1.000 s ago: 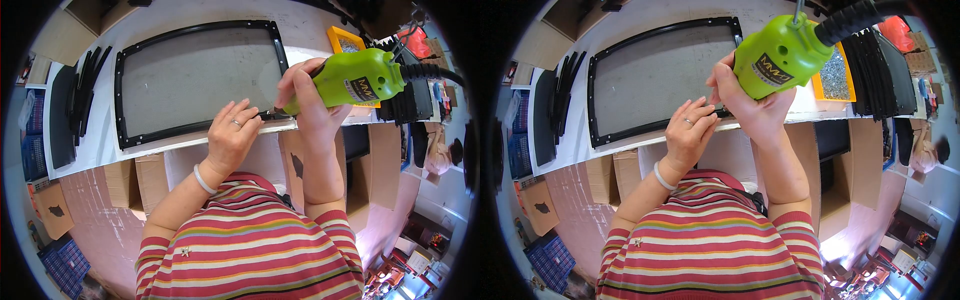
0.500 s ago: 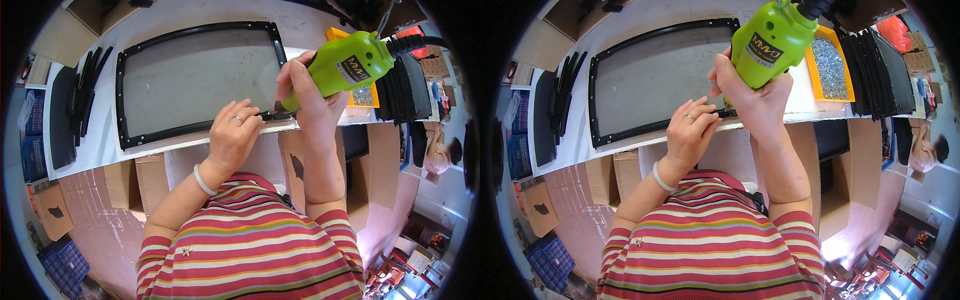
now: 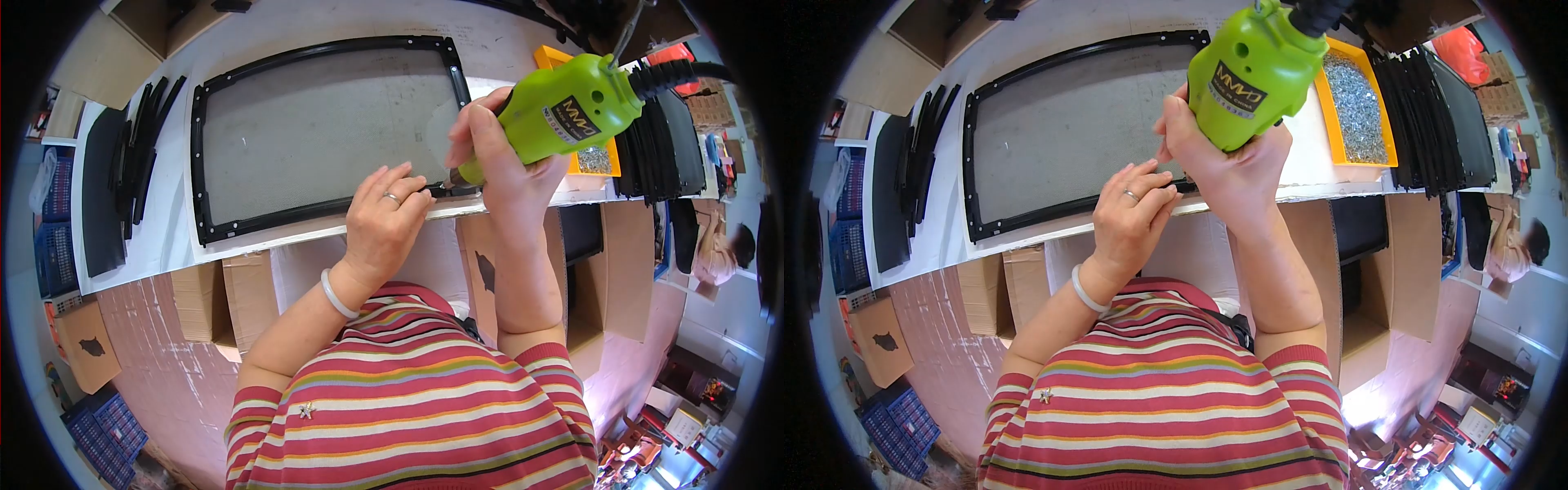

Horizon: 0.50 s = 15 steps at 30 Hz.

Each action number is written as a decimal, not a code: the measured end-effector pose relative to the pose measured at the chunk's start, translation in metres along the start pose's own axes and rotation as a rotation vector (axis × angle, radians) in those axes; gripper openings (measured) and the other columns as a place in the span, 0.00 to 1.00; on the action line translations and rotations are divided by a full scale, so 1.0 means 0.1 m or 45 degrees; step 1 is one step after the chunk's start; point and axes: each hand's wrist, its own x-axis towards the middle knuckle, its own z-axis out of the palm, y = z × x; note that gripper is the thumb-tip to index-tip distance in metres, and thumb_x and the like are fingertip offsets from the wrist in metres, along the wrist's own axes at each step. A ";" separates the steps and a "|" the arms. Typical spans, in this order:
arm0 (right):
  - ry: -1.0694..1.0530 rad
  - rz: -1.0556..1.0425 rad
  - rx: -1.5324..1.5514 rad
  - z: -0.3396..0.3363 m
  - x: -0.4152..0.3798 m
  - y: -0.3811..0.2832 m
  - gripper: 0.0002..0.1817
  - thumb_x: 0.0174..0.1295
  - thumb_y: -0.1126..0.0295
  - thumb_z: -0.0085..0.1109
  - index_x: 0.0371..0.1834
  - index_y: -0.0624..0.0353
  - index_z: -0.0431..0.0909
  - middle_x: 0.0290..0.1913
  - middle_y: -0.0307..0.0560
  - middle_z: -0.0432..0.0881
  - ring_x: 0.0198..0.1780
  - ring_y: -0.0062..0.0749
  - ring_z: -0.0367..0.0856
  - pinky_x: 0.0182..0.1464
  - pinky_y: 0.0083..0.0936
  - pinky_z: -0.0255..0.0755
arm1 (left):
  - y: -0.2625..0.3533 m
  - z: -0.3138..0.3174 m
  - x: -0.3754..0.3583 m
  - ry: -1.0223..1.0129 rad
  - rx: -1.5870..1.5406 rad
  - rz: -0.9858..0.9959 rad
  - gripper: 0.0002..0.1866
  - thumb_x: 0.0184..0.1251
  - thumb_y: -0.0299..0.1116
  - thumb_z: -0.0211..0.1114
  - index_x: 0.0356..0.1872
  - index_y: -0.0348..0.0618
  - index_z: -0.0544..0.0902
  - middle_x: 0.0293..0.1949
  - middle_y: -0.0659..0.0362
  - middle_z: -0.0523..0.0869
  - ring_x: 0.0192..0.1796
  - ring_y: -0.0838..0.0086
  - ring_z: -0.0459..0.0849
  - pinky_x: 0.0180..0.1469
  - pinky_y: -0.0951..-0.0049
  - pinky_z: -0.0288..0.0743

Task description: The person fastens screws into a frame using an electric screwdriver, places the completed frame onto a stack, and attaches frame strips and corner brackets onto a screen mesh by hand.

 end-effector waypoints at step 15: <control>-0.069 0.023 -0.008 -0.02 -0.01 0.04 0.02 0.66 0.82 0.60 0.36 0.65 0.78 0.28 0.46 0.84 0.23 0.25 0.81 0.27 0.22 0.78 | 0.00 -0.01 0.01 -0.001 -0.009 0.012 0.07 0.58 0.27 0.77 0.36 0.43 0.87 0.45 0.60 0.90 0.58 0.60 0.88 0.62 0.53 0.80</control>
